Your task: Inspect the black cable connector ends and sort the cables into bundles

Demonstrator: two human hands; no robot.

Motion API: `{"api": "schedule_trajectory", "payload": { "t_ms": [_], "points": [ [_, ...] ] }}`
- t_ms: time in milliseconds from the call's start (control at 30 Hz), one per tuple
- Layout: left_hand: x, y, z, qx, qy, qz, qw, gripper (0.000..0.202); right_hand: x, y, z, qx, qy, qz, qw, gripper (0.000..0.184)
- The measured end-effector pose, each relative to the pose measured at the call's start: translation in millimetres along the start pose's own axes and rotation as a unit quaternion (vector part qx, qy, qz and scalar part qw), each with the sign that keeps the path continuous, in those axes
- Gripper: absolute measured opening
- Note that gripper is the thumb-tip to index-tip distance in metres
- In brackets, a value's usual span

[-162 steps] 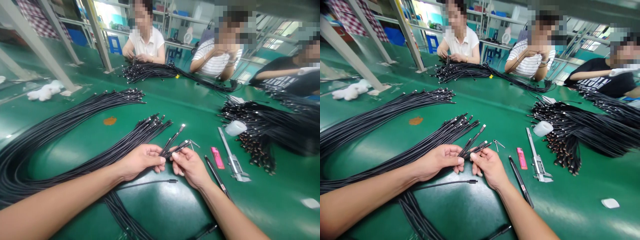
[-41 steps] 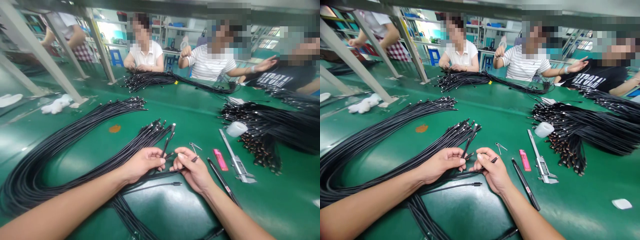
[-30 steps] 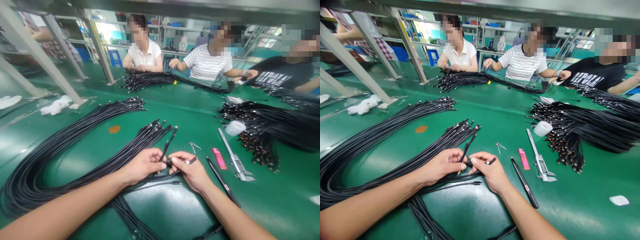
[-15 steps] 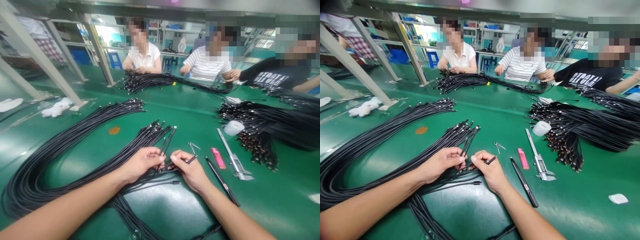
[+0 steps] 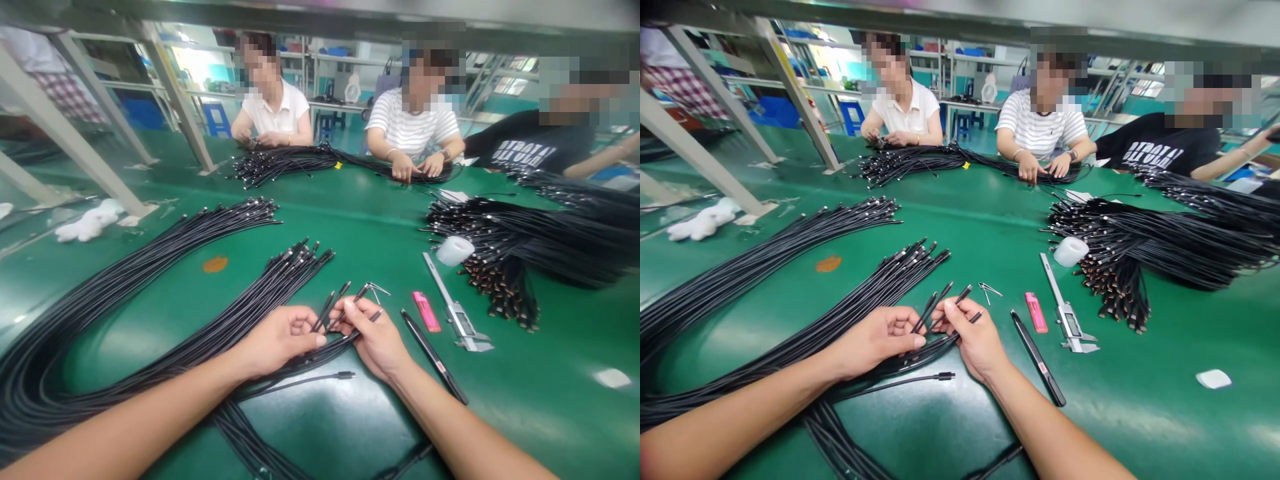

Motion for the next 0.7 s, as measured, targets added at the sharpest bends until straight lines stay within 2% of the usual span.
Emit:
{"api": "schedule_trajectory", "payload": {
  "t_ms": [233,567,700],
  "points": [
    [1.1,-0.5,1.1,-0.025,0.018,-0.021,0.999,0.033,2.9,1.7,1.5,-0.001,0.026,-0.027,0.999,0.032],
    [0.3,0.0,1.0,-0.021,0.025,-0.024,0.999,0.032,4.8,0.8,2.3,0.013,0.003,-0.062,0.998,0.033],
    [1.6,-2.0,1.5,-0.026,0.022,-0.002,0.999,0.031,4.8,2.0,3.1,0.001,0.006,-0.038,0.999,0.031]
  ]
}}
Point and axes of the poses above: each hand's wrist, its own z-axis towards the middle knuckle, its own x-axis out of the back of the hand, y = z × x, the point moved 3 cm from there along z, towards the middle knuckle, and after that the axes turned 4 degrees about -z, right-handed, at the moved point
